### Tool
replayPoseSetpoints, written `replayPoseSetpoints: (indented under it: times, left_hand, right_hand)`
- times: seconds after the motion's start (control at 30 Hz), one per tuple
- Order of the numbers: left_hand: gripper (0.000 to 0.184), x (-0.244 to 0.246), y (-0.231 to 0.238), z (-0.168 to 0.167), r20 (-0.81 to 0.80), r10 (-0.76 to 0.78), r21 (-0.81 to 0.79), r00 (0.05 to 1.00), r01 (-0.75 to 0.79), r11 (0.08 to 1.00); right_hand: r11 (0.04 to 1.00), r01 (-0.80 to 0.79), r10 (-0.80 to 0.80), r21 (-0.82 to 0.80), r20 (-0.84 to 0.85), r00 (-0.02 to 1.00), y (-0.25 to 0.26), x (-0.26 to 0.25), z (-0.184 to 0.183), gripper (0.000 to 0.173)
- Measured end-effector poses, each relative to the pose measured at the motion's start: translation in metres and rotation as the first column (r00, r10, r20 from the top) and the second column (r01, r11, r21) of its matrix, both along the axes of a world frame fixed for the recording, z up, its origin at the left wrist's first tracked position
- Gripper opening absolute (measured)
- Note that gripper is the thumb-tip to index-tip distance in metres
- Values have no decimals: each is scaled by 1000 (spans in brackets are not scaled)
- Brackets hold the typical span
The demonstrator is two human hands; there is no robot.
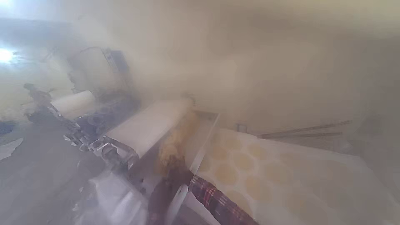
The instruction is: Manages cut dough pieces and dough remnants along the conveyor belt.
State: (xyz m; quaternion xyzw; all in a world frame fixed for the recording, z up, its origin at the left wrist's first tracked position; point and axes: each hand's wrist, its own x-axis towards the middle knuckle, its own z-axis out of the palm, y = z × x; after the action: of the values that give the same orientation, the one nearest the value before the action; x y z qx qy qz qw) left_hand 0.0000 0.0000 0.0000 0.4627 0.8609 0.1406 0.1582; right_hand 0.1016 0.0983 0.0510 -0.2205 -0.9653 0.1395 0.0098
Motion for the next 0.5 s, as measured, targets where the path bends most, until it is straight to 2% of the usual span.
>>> replayPoseSetpoints:
  times: [0.03,0.07,0.13,0.27,0.4,0.5]
  left_hand:
    - [45,6,1,12,19,15,-23,1000,-15,1000]
    - [46,7,4,13,18,26,-20,1000,-25,999]
    - [49,4,2,3,-1,21,-2,1000,-21,1000]
    - [52,3,2,5,11,14,16,1000,-14,1000]
    - [52,0,3,5,32,-8,-29,999,9,1000]
    - [50,1,2,7,30,-21,-59,999,23,998]
  right_hand:
    - [989,81,-63,-127,138,988,-2,-5,11,44]
    - [978,90,-77,-189,72,994,6,-7,3,44]
    - [985,19,-42,-170,-130,991,20,-11,-23,40]
    - [974,-8,-40,-225,-207,978,9,18,17,35]
    - [984,-39,-45,-171,-457,889,-25,80,44,32]
    - [993,77,-112,-84,-591,799,-34,124,32,32]
